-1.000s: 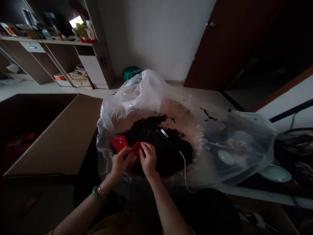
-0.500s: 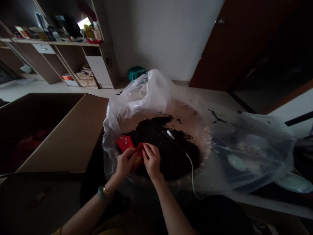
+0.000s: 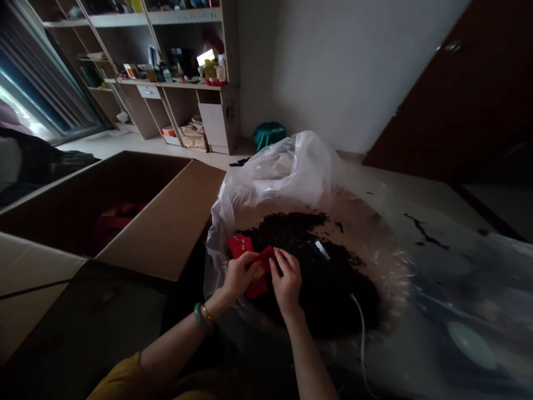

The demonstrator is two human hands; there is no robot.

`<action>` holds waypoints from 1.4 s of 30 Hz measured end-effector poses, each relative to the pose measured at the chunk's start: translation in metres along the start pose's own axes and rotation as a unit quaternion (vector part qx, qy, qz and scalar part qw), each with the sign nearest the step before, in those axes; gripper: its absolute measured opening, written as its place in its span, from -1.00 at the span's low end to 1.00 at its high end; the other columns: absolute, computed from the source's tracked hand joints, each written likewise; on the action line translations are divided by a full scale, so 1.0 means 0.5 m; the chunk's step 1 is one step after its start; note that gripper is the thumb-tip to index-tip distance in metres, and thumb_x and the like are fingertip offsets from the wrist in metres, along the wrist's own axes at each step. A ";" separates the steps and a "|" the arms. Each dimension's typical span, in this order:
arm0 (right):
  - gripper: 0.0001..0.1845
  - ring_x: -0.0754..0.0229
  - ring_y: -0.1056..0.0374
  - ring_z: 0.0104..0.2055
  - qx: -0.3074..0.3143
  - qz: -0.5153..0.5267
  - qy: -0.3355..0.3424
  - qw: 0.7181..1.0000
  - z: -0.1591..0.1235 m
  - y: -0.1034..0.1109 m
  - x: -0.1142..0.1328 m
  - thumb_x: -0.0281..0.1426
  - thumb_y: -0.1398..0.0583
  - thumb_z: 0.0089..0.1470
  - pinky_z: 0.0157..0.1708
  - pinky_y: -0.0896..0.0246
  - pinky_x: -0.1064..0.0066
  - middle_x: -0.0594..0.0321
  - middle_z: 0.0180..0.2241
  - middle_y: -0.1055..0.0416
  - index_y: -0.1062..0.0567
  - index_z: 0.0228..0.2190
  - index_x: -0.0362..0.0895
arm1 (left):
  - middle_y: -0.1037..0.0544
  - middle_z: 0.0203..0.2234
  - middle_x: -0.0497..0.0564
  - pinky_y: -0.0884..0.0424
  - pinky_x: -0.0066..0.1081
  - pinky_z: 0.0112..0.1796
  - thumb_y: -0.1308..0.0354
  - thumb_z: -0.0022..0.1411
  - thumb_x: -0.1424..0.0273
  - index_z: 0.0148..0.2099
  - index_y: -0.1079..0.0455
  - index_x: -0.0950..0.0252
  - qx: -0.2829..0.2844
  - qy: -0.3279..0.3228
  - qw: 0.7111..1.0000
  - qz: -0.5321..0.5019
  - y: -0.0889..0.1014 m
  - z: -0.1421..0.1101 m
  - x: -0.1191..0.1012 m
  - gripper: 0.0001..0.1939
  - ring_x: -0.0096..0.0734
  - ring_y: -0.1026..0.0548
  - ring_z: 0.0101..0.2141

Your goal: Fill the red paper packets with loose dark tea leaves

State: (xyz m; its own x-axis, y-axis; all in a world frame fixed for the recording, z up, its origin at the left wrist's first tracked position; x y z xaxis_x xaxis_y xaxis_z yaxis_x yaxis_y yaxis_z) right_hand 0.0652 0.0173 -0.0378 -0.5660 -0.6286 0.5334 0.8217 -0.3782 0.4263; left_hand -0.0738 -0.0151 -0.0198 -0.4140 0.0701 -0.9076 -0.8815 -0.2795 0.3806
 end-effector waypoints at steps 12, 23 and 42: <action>-0.77 0.14 -0.34 -0.35 0.036 -0.003 -0.001 0.999 0.021 0.008 -0.003 -0.25 -0.16 0.16 -0.29 -0.30 0.27 0.19 -0.46 -0.43 -0.48 -0.45 -0.10 | -0.61 -0.35 -0.01 -0.48 -0.39 -0.28 -0.12 0.16 0.52 0.00 -0.39 0.24 0.006 -0.028 0.993 0.114 -0.001 0.008 0.016 -0.67 -0.38 -0.55 -0.36; -0.84 0.21 -0.34 -0.43 0.031 0.030 -0.113 0.993 0.025 0.046 0.016 -0.31 -0.13 0.12 -0.40 -0.31 0.39 0.23 -0.47 -0.38 -0.44 -0.43 -0.11 | -0.60 -0.42 0.03 -0.45 -0.31 -0.21 -0.09 0.27 0.40 -0.20 -0.52 0.23 -0.057 -0.268 0.937 0.219 0.033 0.019 -0.019 -0.83 -0.33 -0.52 -0.33; -0.63 0.04 -0.49 -0.20 0.167 0.293 -0.280 0.899 -0.004 0.118 0.017 -0.17 -0.28 -0.03 -0.13 -0.37 0.23 0.13 -0.24 -0.57 -0.55 -0.22 -0.13 | -0.63 -0.41 0.07 -0.57 -0.28 -0.36 -0.34 -0.13 0.07 -0.30 -0.52 0.39 0.062 0.172 0.925 -0.333 -0.019 0.019 -0.021 -0.52 -0.26 -0.59 -0.38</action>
State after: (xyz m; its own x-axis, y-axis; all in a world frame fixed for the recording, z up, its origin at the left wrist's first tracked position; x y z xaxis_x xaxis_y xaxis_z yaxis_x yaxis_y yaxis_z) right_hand 0.1091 -0.0118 -0.0093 -0.0635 -0.1767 0.9822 0.9771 0.1892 0.0973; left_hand -0.0635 -0.0041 -0.0123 0.3091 -0.1268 -0.9425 -0.9428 -0.1708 -0.2862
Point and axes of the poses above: each hand's wrist, its own z-axis towards the middle knuckle, its own y-axis out of the back of the hand, x = y × z, the point moved 1 cm from there along z, towards the middle knuckle
